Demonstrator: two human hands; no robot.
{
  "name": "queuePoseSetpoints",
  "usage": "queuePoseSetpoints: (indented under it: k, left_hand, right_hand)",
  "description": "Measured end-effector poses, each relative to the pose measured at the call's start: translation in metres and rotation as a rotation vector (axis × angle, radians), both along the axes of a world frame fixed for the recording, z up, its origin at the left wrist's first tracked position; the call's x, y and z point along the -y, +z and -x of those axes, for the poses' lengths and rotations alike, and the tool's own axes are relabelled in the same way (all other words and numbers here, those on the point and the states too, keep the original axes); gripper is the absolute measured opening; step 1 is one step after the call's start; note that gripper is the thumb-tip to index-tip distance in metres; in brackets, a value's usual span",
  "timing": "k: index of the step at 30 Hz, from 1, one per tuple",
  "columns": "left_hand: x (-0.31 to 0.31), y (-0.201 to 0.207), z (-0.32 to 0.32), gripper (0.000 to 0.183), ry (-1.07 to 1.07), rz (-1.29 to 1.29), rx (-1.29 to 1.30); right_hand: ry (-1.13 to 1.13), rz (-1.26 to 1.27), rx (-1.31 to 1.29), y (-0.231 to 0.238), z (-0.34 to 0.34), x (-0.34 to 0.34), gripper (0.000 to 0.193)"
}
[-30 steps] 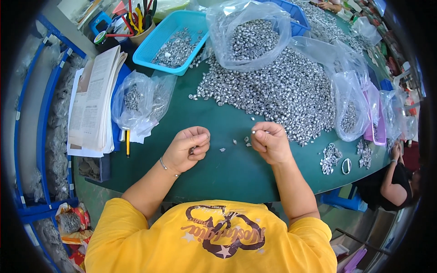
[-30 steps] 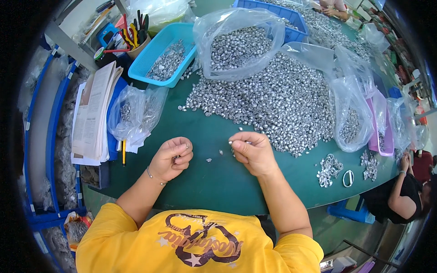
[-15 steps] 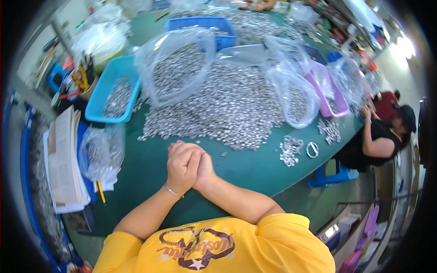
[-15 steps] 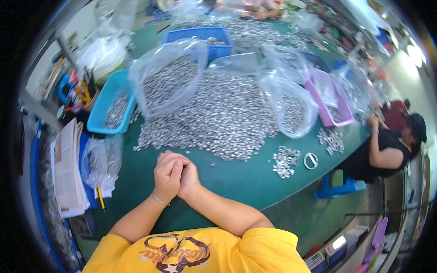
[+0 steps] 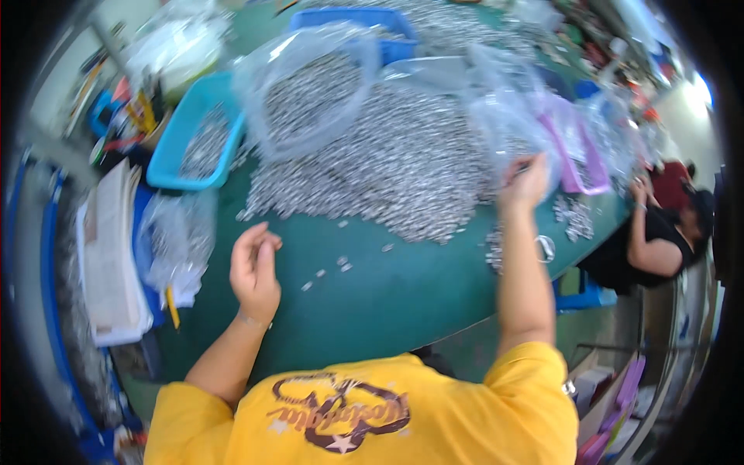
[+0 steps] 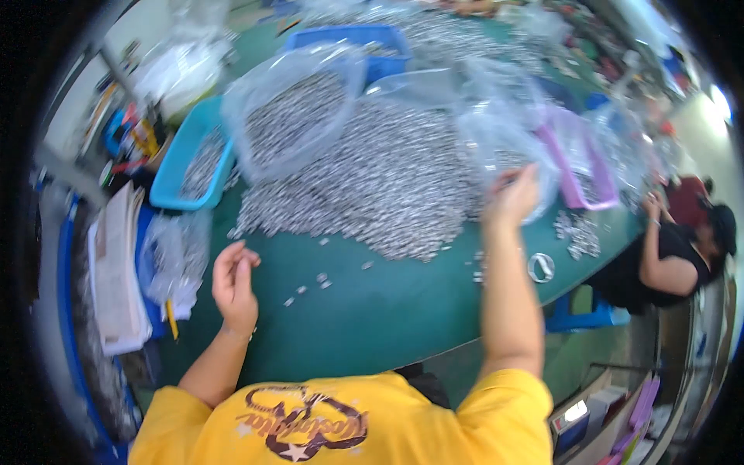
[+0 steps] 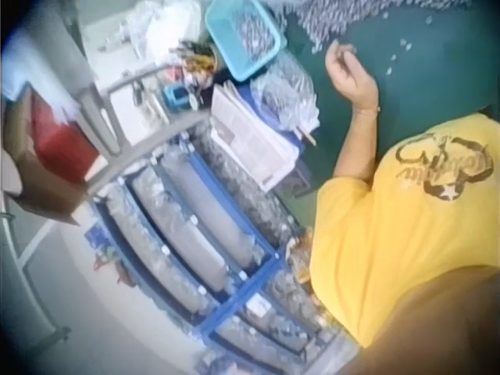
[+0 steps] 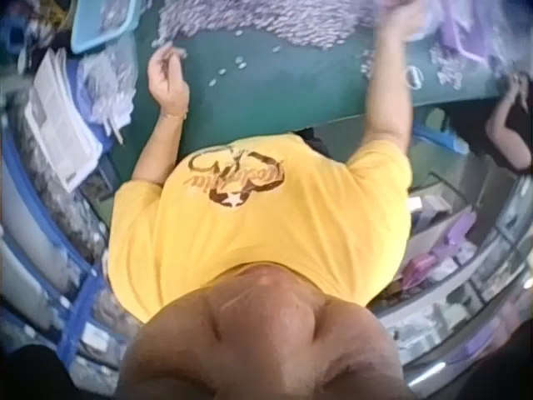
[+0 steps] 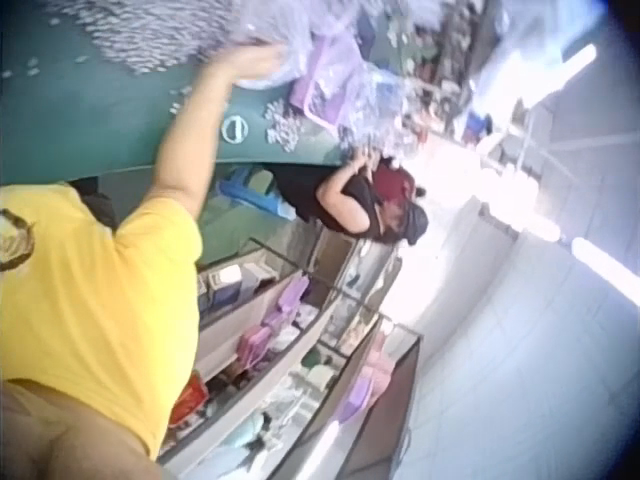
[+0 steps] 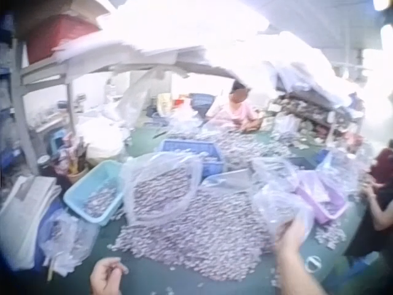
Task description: The person sorts and organizes small silver metal components on a green table by hand, occasionally gathering groups of them and moving them into a pile or toward plastic bags.
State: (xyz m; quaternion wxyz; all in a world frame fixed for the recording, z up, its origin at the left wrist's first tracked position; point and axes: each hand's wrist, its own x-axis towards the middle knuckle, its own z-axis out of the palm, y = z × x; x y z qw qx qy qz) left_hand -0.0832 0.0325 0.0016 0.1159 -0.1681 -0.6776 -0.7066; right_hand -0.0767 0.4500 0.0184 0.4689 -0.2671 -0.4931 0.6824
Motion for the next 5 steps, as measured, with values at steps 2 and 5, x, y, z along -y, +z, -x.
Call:
queuePoseSetpoints:
  k: [2, 5]
  left_hand:
    - [0.009, -0.002, 0.001, 0.020, 0.002, 0.022, 0.030]
    - [0.029, -0.001, -0.005, 0.018, 0.082, 0.148, -0.008]
  right_hand:
    - [-0.182, -0.814, 0.622, -0.017, 0.013, -0.071, 0.030]
    - [0.161, -0.772, 0.766, -0.029, 0.039, -0.068, 0.039]
